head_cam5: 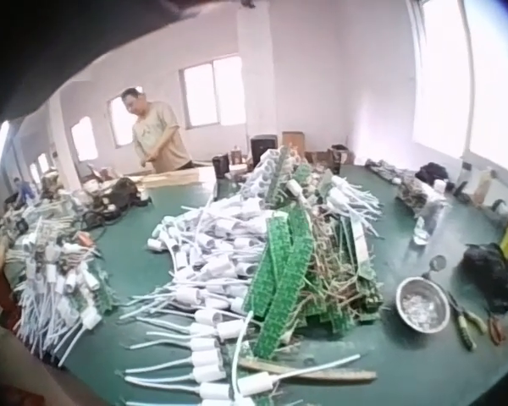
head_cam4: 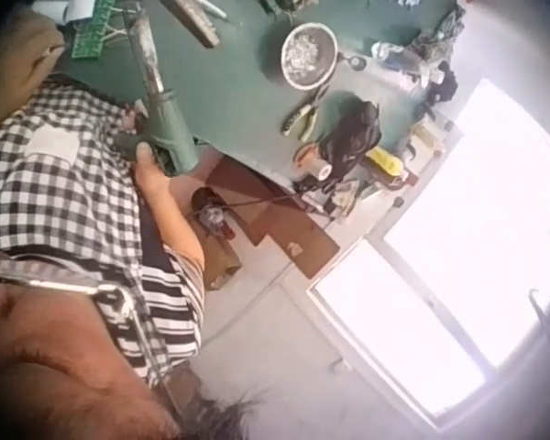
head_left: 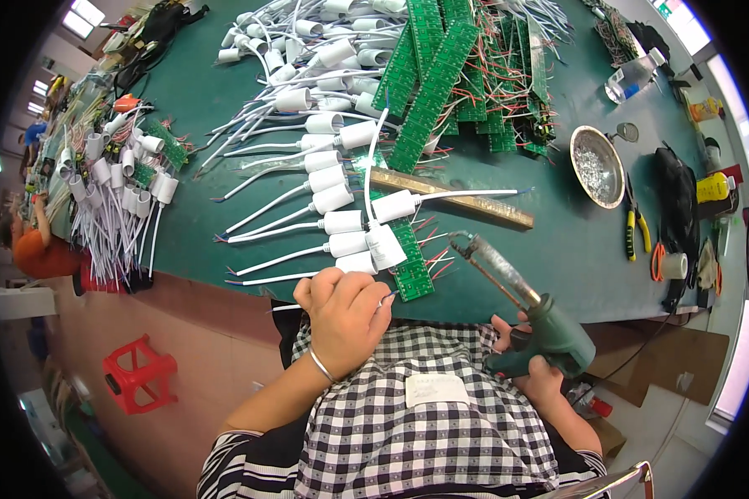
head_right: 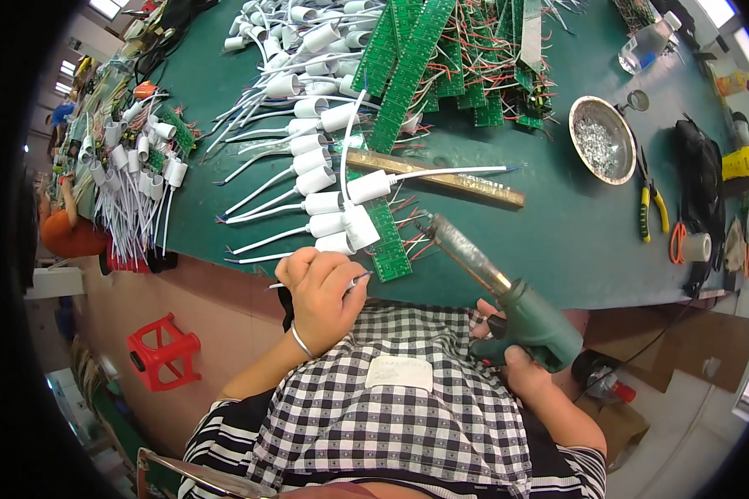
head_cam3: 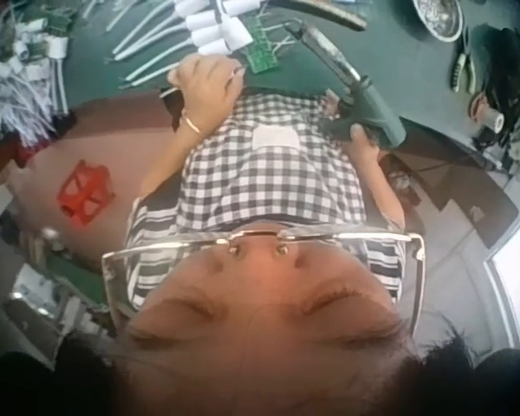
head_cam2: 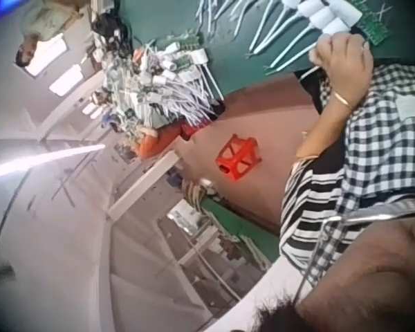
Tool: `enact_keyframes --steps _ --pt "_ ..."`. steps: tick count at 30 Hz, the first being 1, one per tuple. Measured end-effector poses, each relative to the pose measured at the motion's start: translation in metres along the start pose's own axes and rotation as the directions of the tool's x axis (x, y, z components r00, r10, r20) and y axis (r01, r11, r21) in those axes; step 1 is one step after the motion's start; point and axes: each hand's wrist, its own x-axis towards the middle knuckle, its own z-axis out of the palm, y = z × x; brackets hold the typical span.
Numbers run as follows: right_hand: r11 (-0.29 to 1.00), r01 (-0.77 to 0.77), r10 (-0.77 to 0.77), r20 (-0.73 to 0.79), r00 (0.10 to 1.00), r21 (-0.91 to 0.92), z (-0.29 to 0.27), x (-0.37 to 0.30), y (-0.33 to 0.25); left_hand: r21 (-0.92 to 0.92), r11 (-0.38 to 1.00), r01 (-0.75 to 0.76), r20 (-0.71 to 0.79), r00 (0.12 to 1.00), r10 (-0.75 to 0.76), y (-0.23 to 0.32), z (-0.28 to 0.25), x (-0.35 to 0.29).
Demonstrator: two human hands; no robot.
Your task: The person solders electrical components and wires onto green circuit boards for LED light assembly. This is done using a soldering iron.
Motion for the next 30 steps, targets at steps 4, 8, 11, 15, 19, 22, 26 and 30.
enact_keyframes --steps 4,8,11,15,19,22,26,30 --pt "0.99 0.034 -0.023 0.081 0.996 -0.136 -0.017 -0.018 0.011 0.032 0.999 0.036 0.001 0.999 -0.036 0.005 -0.001 0.01" --pt "0.795 0.195 -0.007 0.313 0.95 -0.574 -0.033 -0.01 0.001 -0.038 0.994 0.103 0.055 0.993 -0.101 0.006 -0.003 0.014" --pt "0.714 0.402 -0.153 0.433 0.888 -0.573 -0.105 -0.035 0.089 -0.086 0.988 0.128 0.096 0.988 -0.12 0.006 -0.008 0.02" --pt "0.761 0.3 -0.127 0.322 0.938 -0.576 -0.03 -0.007 0.015 -0.08 0.983 0.164 0.116 0.981 -0.154 0.005 -0.005 0.021" --pt "0.708 0.3 -0.159 0.27 0.95 -0.639 -0.036 -0.017 0.029 -0.083 0.981 0.175 0.13 0.978 -0.164 0.005 -0.005 0.022" --pt "0.612 0.311 -0.127 0.297 0.946 -0.728 -0.035 -0.014 0.023 -0.083 0.978 0.19 0.151 0.973 -0.176 0.006 -0.005 0.023" --pt "0.638 0.289 -0.116 0.281 0.953 -0.714 -0.037 -0.013 0.028 -0.083 0.977 0.195 0.165 0.97 -0.18 0.005 -0.006 0.024" --pt "0.593 0.374 -0.161 0.351 0.923 -0.713 -0.034 -0.008 0.026 -0.08 0.978 0.193 0.165 0.97 -0.178 0.005 -0.006 0.023"
